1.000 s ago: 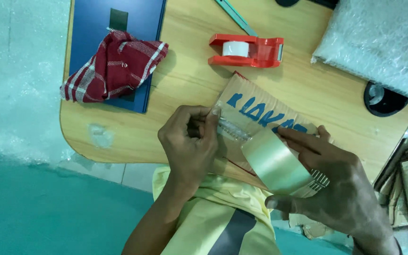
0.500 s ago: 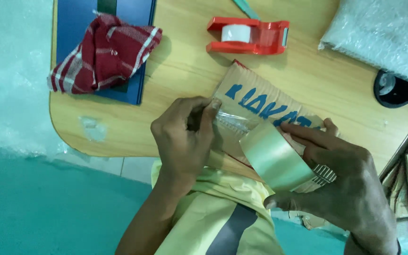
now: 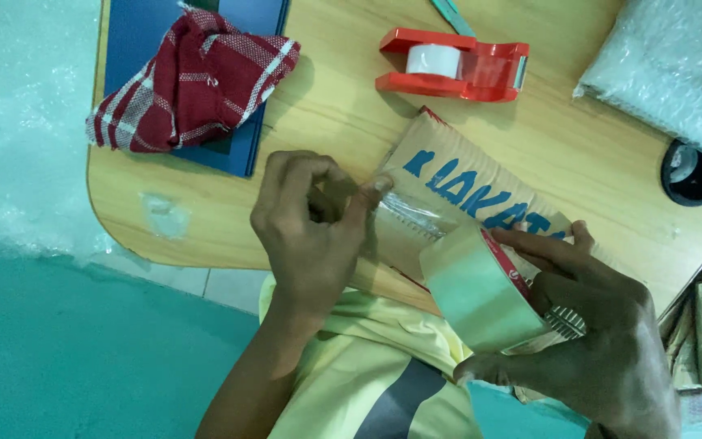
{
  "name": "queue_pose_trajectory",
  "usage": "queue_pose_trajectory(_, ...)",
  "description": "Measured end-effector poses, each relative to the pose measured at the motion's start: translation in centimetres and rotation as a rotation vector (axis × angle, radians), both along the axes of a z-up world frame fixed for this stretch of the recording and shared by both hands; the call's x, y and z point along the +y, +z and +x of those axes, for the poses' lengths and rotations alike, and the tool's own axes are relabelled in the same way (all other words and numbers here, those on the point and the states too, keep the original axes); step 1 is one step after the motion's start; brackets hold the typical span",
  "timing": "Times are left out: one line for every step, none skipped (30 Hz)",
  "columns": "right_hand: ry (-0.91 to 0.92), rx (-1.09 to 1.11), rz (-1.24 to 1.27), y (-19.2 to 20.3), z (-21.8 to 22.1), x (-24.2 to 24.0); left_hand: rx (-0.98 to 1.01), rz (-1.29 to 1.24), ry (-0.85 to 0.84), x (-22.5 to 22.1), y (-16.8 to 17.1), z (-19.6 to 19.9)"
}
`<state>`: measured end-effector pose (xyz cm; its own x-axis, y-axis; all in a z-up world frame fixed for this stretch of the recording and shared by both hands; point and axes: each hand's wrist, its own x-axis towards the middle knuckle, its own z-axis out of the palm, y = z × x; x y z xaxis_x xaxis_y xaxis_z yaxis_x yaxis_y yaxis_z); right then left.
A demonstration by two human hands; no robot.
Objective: Wrapping an item in bubble wrap and sealing it inside a cardboard sleeve with tape.
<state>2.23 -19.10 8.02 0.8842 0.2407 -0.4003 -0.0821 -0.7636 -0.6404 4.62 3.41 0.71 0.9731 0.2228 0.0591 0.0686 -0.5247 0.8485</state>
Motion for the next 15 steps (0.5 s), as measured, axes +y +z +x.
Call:
queue_pose_trajectory(-0.015,0.009,0.001,0.03,-0.02,0.01,0.007,-0.012,0.024,0.09,-0.18,0.05)
queue_pose_trajectory(-0.016,0.010,-0.002,0.06,-0.05,0.04,0.008,-0.015,0.023,0.21,-0.32,0.13)
queue_pose_trajectory(-0.027,0.018,0.002,0.03,-0.04,0.07,0.019,-0.035,0.005,0.38,-0.45,0.16)
queue_pose_trajectory(-0.038,0.027,0.006,0.04,-0.04,0.13,0.031,-0.056,-0.014,0.57,-0.54,0.19)
queue_pose_trajectory(-0.035,0.024,0.008,0.00,0.03,0.22,0.028,-0.053,-0.011,0.61,-0.26,0.28)
queue_pose_trajectory(-0.046,0.031,0.014,-0.04,0.09,0.29,0.048,-0.082,-0.009,0.62,0.01,0.38)
queue_pose_trajectory(-0.061,0.039,0.018,-0.06,0.03,0.33,0.070,-0.113,-0.009,0.57,0.25,0.40)
queue_pose_trajectory(-0.061,0.039,0.018,-0.10,-0.03,0.32,0.070,-0.112,-0.009,0.63,0.23,0.37)
queue_pose_trajectory(-0.077,0.048,0.020,-0.07,-0.10,0.30,0.079,-0.114,-0.023,0.65,0.21,0.37)
queue_pose_trajectory(-0.093,0.056,0.021,0.00,-0.17,0.27,0.088,-0.116,-0.036,0.66,0.24,0.37)
queue_pose_trajectory(-0.094,0.049,0.020,0.01,-0.12,0.25,0.081,-0.118,-0.037,0.59,0.16,0.47)
queue_pose_trajectory(-0.109,0.051,0.022,0.05,-0.09,0.26,0.058,-0.090,-0.030,0.53,0.10,0.56)
queue_pose_trajectory(-0.119,0.058,0.026,0.10,-0.07,0.23,0.041,-0.061,-0.017,0.47,0.10,0.48)
queue_pose_trajectory(-0.114,0.056,0.027,0.14,-0.09,0.20,0.039,-0.060,-0.013,0.67,-0.19,0.39)
queue_pose_trajectory(-0.099,0.043,0.023,0.15,-0.13,0.22,0.026,-0.061,-0.037,0.91,-0.51,0.42)
